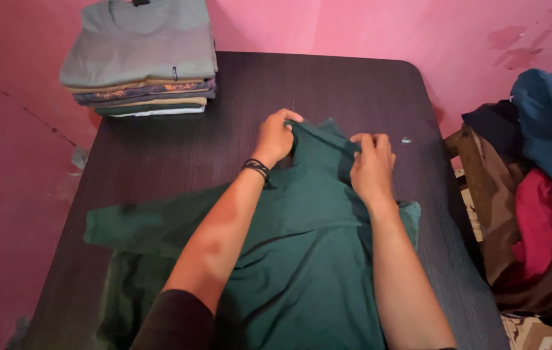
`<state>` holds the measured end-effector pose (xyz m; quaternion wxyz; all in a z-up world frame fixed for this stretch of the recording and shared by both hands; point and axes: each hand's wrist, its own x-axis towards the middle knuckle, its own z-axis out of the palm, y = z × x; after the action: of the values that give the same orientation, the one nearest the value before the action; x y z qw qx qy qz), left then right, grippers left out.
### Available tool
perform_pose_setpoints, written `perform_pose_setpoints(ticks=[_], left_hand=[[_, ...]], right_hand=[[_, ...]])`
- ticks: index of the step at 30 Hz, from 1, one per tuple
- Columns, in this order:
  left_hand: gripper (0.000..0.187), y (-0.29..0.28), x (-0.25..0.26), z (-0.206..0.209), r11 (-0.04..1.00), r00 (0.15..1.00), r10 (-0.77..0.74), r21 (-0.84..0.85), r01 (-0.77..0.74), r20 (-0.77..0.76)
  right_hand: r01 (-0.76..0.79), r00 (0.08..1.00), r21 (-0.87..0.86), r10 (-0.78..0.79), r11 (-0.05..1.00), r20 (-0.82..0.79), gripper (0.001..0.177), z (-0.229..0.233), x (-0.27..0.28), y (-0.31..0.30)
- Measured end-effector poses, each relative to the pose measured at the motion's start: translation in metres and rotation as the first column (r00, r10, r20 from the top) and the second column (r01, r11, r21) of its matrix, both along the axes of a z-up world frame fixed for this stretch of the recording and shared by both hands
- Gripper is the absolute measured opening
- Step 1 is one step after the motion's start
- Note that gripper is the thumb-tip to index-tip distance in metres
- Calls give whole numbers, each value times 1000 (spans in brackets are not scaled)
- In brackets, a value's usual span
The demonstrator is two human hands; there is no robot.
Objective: The person folds a green t-shirt on a dark table. They smooth the fabric, fold the sleeves inward, fold the bottom up, and then fold the shirt in half to create a compact rectangle.
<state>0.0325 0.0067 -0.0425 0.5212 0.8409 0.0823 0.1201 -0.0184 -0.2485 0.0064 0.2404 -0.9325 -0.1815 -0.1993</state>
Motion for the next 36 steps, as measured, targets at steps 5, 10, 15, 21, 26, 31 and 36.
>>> perform_pose_setpoints(ticks=[5, 10, 15, 21, 26, 31, 36], left_hand=[[43, -10, -38, 32, 973, 947, -106, 226, 36, 304], [39, -25, -82, 84, 737, 948, 250, 596, -317, 195], [49, -28, -88, 100, 904, 934, 22, 406, 134, -357], [42, -26, -23, -28, 985, 937, -122, 76, 155, -327], [55, -30, -61, 32, 946, 946, -185, -309, 98, -267], [52, -24, -72, 83, 994, 932, -65, -110, 27, -355], [46, -27, -79, 114, 991, 922, -20, 116, 70, -386]], right_hand=[[57, 991, -139, -38, 989, 131, 29, 6, -4, 2], [16, 978, -100, 5, 995, 210, 25, 8, -1, 8], [-66, 989, -123, 48, 990, -141, 27, 18, -16, 13], [-132, 858, -269, -26, 954, -512, 54, 41, -9, 0], [-170, 786, -321, -69, 932, -614, 74, 86, -32, 7], [-77, 838, -294, -98, 953, -537, 71, 59, -20, 6], [153, 968, -193, -186, 969, -166, 34, -20, 8, -3]])
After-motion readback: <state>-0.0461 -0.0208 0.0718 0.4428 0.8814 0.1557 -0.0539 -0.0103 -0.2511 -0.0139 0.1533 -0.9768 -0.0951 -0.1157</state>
